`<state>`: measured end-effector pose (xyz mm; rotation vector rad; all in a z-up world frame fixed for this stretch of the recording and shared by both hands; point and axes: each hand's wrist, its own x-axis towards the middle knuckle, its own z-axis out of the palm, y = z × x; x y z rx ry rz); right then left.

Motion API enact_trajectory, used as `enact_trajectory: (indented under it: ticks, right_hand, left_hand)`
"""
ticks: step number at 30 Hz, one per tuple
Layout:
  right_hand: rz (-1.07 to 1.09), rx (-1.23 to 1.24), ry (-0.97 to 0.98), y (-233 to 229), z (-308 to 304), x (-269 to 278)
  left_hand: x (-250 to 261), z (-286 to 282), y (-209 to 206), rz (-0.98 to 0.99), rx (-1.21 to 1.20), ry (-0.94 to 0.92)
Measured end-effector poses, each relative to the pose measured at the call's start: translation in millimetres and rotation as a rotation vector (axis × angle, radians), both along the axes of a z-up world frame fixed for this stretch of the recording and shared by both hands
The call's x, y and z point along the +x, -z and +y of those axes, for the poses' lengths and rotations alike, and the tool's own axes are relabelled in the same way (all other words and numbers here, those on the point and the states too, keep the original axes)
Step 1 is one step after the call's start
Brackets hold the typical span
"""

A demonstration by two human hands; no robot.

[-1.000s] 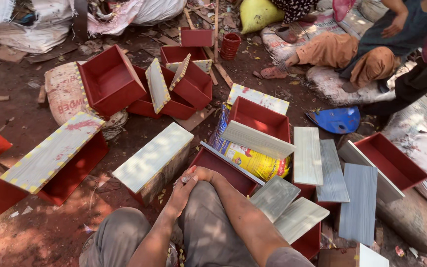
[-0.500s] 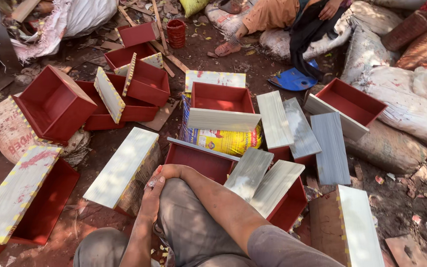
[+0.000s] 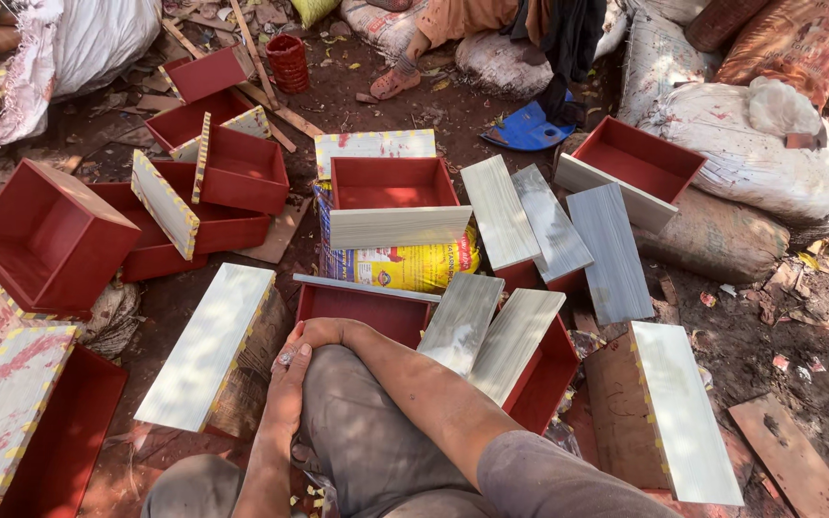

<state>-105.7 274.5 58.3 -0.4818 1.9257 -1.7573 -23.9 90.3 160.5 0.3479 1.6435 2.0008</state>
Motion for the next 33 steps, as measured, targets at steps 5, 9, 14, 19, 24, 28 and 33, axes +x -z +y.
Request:
enact_trajectory:
  ticks: [5,9,14,19,24,28,33]
  right_hand:
    - [-0.004,0.167,0.102,-5,8,7]
    - [0.027,0.085,0.056,-9,18,10]
    - [-0.015,0.022,0.112,-2,22,20]
    - [0.017,0.105,0.160,2,32,22]
    - [-0.008,0.157,0.227,2,37,21]
    - [0.018,0.065,0.187,-2,36,25]
    - [-0.043,0.117,0.240,-13,36,32]
  left_hand:
    - [2,6,-11,-0.110,-0.030,0.023]
    - [3,15,-16,-0.053,-0.081,0.037]
    - [5,20,-15,-0.002,-0.140,0.069]
    - [6,29,-11,0.050,-0.074,0.110]
    - [2,32,-9,0.043,-0.047,0.151]
    - [3,34,-11,0.047,-0.027,0.165]
    - [6,35,-19,0.042,-0.074,0.161]
